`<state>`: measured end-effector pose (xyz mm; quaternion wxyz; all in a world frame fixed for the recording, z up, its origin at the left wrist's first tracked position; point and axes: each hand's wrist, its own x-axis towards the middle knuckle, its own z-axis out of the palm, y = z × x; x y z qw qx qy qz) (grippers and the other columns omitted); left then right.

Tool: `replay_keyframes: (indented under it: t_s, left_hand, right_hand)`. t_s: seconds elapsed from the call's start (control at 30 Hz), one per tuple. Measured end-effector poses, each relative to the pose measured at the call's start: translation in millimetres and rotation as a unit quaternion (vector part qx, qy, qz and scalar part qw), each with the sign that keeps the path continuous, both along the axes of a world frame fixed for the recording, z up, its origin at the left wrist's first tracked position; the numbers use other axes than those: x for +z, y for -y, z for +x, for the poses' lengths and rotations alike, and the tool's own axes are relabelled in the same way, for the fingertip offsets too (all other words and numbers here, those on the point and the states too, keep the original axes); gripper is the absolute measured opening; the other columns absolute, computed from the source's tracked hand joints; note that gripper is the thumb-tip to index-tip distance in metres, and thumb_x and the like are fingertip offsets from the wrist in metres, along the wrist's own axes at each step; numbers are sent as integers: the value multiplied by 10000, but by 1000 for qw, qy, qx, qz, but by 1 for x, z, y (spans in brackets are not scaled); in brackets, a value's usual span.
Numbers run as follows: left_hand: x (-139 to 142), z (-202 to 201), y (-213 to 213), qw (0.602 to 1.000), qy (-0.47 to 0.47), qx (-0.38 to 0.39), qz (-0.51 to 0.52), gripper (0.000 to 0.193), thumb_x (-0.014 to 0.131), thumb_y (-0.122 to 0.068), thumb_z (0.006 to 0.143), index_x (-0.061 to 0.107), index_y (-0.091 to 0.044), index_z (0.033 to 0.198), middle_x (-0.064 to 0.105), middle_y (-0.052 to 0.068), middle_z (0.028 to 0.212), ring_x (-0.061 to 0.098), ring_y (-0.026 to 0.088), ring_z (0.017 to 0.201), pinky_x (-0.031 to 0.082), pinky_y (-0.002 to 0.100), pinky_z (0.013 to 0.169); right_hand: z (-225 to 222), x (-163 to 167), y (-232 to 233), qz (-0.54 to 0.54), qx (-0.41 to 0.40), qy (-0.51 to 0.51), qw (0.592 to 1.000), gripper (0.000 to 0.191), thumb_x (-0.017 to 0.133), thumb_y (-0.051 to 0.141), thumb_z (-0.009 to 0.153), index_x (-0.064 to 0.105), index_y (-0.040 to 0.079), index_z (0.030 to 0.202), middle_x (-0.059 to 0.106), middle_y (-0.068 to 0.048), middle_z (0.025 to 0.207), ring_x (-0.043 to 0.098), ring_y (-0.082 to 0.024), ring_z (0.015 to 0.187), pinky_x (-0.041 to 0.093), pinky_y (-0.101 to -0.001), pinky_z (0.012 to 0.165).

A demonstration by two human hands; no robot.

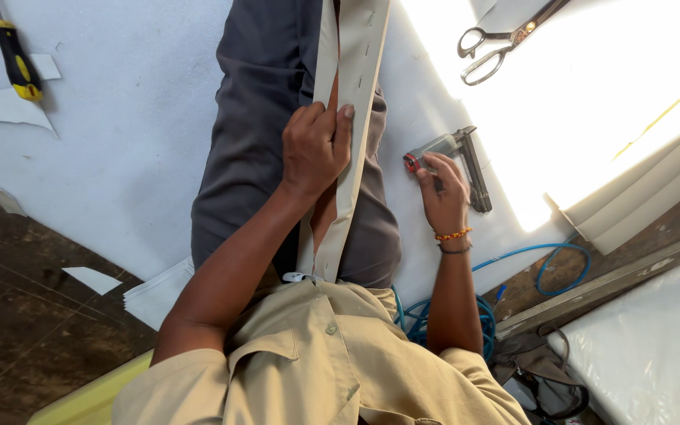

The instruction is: The person sits on the floor with a long foam strip on their lap and wraps it with beige fabric, folding the edges over. They use a hot glue gun to secure the fabric along the strip and finish by picking up a pneumatic nail gun.

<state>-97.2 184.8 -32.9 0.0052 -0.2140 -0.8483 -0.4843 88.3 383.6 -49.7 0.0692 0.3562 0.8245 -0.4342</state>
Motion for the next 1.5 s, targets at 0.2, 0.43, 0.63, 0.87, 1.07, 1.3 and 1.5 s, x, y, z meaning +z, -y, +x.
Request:
replay_keyframes:
  t_s: [0.2, 0.43, 0.63, 0.87, 1.07, 1.3, 1.5]
  left_hand:
    - [20, 13, 13, 990, 18, -53, 127, 444, 589, -169, 1091, 470, -7, 696, 399, 96, 663, 423, 239, 597, 357, 402, 575]
    - [17, 8, 14, 984, 91, -18, 151, 447, 531, -193, 1122, 473, 3, 726, 430, 88, 662, 445, 215, 547, 354, 378, 543]
    - [-6, 20, 9, 982, 124, 15, 142, 431, 522, -176, 1118, 474, 18, 736, 454, 98, 660, 455, 216, 542, 360, 374, 539]
    - [-20, 8, 8, 983, 120, -11, 138, 444, 517, -193, 1137, 477, 20, 750, 440, 90, 649, 436, 201, 544, 348, 380, 542]
    - [-22, 8, 5, 984, 120, -19, 133, 458, 540, -201, 1126, 468, 25, 734, 441, 99, 648, 424, 192, 523, 331, 375, 523]
    - [-15, 11, 13, 983, 116, -33, 140, 465, 502, -218, 1148, 489, 6, 740, 438, 64, 643, 425, 166, 536, 320, 362, 525]
    - [-18, 1, 36, 987, 106, 2, 121, 496, 486, -217, 1145, 425, -8, 700, 404, 64, 620, 388, 168, 526, 284, 369, 529]
  right_hand:
    - [-107, 9, 35, -365, -28, -391, 845, 625, 401, 476, 1156, 399, -12, 1547, 517, -152, 1572, 595, -243, 1352, 557, -373, 1084]
    - [-197, 1, 65, -382, 54, -428, 817, 714, 370, 578, 1130, 182, 129, 1653, 585, -155, 1472, 694, -243, 1234, 642, -403, 985]
    - [-175, 12, 64, -142, 79, -298, 941, 680, 295, 502, 1126, 159, 81, 1642, 445, -153, 1643, 688, -198, 1139, 585, -306, 976]
    - [-165, 1, 70, -38, 104, -272, 956, 542, 448, 291, 1265, 167, 89, 1682, 246, -108, 1708, 379, -243, 1557, 402, -333, 1256]
    - [-79, 43, 90, -80, -11, -230, 970, 433, 623, 259, 1117, 518, -12, 1438, 525, -140, 1373, 621, -166, 1107, 596, -300, 936]
    - [-53, -22, 79, -201, -174, -312, 912, 577, 397, 395, 1179, 518, -74, 1492, 574, -230, 1500, 587, -240, 1322, 520, -363, 1086]
    - [-23, 7, 37, -22, -93, -326, 941, 667, 265, 503, 1179, 341, 3, 1614, 367, -158, 1679, 326, -293, 1604, 367, -449, 1330]
